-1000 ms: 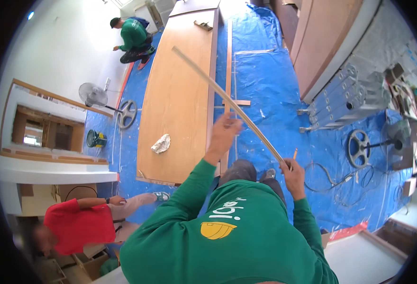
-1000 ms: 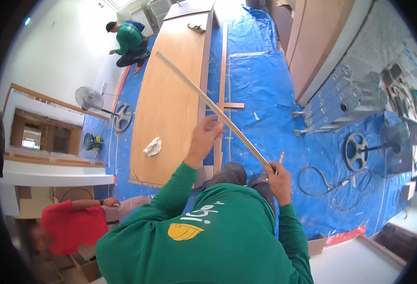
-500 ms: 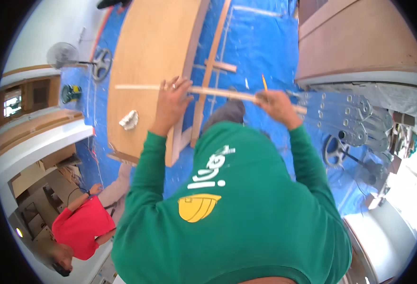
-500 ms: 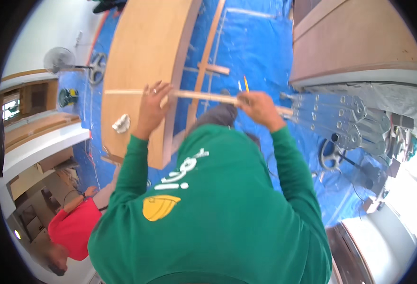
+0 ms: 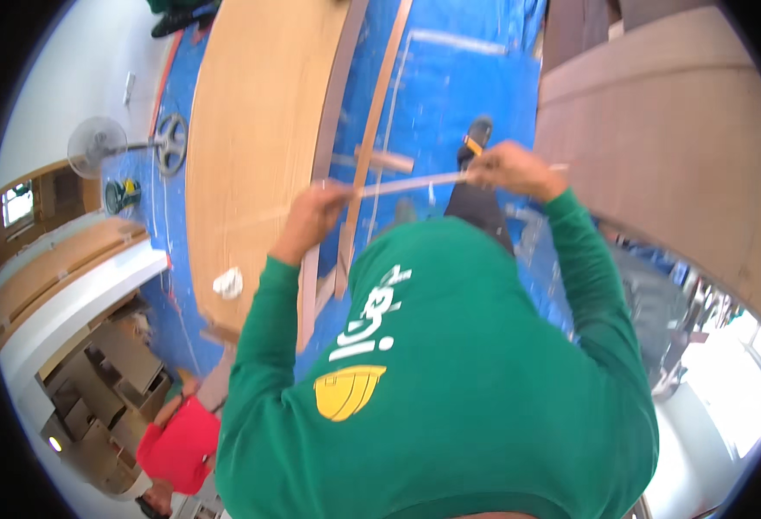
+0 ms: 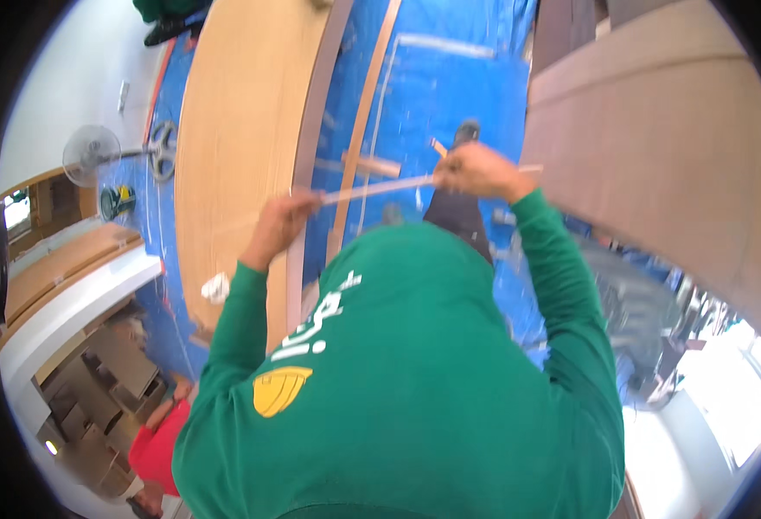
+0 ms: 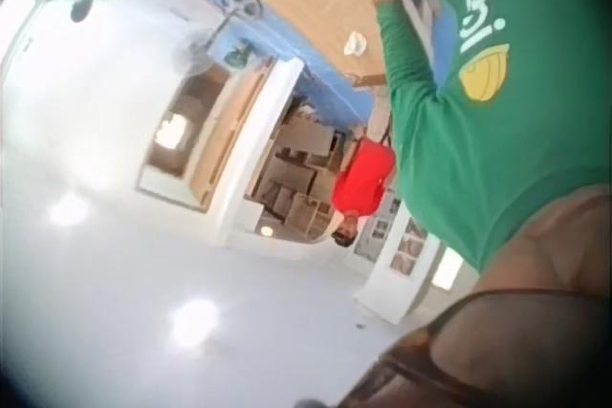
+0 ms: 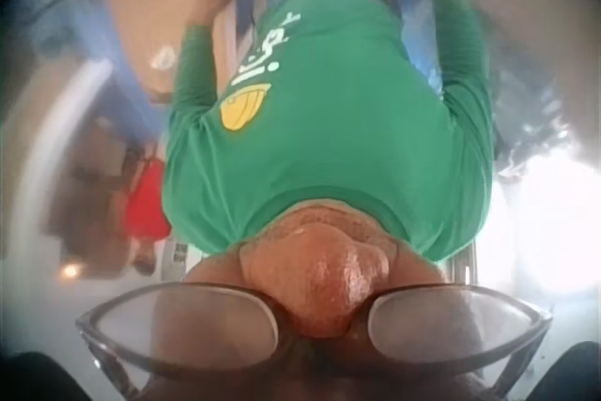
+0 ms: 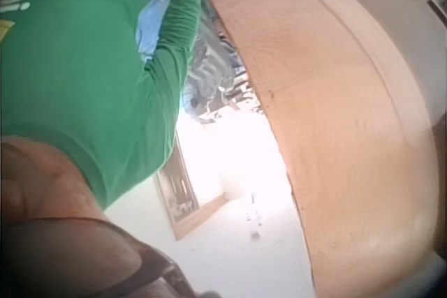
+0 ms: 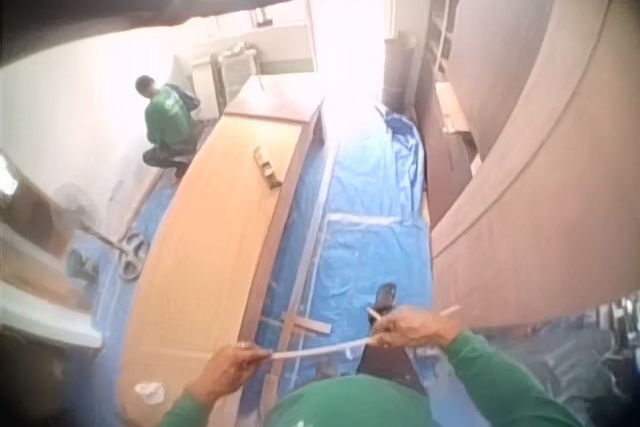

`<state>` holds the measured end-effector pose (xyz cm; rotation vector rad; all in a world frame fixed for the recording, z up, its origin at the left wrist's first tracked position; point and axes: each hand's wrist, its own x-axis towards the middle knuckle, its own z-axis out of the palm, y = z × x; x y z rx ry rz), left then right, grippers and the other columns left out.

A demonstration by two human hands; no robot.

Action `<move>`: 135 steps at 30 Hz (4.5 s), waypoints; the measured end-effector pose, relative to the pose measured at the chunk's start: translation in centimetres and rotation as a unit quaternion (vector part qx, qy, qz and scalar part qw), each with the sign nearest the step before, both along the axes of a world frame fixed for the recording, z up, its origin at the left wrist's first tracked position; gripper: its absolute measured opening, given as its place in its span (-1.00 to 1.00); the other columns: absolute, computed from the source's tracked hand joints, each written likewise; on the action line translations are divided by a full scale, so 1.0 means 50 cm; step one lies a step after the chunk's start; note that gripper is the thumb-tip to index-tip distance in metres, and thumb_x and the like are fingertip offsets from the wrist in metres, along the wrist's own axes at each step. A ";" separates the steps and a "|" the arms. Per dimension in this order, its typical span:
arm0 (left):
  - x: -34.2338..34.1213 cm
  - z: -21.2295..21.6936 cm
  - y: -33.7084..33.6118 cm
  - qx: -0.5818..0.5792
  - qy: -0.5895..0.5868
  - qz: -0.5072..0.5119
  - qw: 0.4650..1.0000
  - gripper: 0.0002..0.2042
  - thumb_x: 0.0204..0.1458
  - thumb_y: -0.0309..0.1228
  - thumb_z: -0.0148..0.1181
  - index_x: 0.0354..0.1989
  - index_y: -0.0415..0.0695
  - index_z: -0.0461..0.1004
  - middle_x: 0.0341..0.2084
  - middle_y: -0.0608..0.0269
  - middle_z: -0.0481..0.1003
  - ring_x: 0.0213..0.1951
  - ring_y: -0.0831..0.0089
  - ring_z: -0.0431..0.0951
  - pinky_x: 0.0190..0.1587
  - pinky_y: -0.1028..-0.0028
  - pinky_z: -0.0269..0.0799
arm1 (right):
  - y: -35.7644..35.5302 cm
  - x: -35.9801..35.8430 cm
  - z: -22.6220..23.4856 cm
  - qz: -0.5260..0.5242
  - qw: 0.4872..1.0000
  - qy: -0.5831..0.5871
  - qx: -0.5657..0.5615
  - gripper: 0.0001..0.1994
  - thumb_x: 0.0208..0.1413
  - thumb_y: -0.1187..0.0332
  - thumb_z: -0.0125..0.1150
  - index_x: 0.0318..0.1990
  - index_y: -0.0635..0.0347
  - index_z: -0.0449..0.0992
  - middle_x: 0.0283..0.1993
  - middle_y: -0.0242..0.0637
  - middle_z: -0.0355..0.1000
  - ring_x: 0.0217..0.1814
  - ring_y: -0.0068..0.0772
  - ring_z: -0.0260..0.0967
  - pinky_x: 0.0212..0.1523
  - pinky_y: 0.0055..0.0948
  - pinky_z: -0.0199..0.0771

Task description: The person removes eyeglasses and adjusts the camera, then handles a wooden cabinet door and a thin wooden strip. They walk through a room under construction and use a pencil to mark measurements on the wooden strip while holding it against the cabinet door.

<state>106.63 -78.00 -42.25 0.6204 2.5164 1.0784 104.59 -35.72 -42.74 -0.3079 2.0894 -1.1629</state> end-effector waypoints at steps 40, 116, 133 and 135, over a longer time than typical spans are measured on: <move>-1.425 -0.161 0.525 0.002 0.046 0.245 0.969 -0.84 0.03 -0.55 0.35 -0.19 -0.17 0.63 -0.28 0.11 0.60 -0.21 0.07 0.60 -0.13 0.16 0.50 | 0.476 -1.690 -0.055 0.055 0.907 0.353 0.223 -0.77 0.00 0.40 0.48 -0.19 0.10 0.57 -0.21 -0.25 0.54 0.03 -0.08 0.46 0.22 -0.11 0.32; -1.912 -0.265 0.957 -0.145 -0.092 0.432 0.885 -0.71 0.16 -0.57 0.32 0.07 -0.23 0.59 -0.12 -0.01 0.54 -0.07 0.02 0.52 0.01 0.17 0.44 | 0.646 -2.401 -0.394 -0.341 0.840 -0.366 -0.210 -0.64 0.37 0.28 0.24 0.17 0.37 0.48 0.04 -0.06 0.60 0.07 -0.33 0.57 0.05 -0.40 0.54; -1.983 -0.349 0.711 0.020 -0.289 0.437 0.851 -0.79 0.29 -0.48 0.18 0.03 -0.28 0.55 -0.39 0.16 0.58 -0.34 0.43 0.58 -0.25 0.41 0.51 | 0.376 -2.353 -0.508 -0.410 0.862 -0.202 -0.217 -0.67 0.32 0.28 0.31 0.07 0.38 0.55 -0.11 -0.17 0.64 -0.19 -0.46 0.61 -0.16 -0.47 0.58; -2.017 -0.381 0.687 0.034 -0.306 0.445 0.841 -0.79 0.32 -0.46 0.18 0.04 -0.28 0.54 -0.40 0.26 0.55 -0.35 0.55 0.52 -0.27 0.50 0.47 | 0.358 -2.367 -0.510 -0.397 0.870 -0.192 -0.222 -0.68 0.35 0.33 0.24 0.11 0.38 0.53 -0.12 -0.24 0.64 -0.18 -0.52 0.58 -0.19 -0.49 0.57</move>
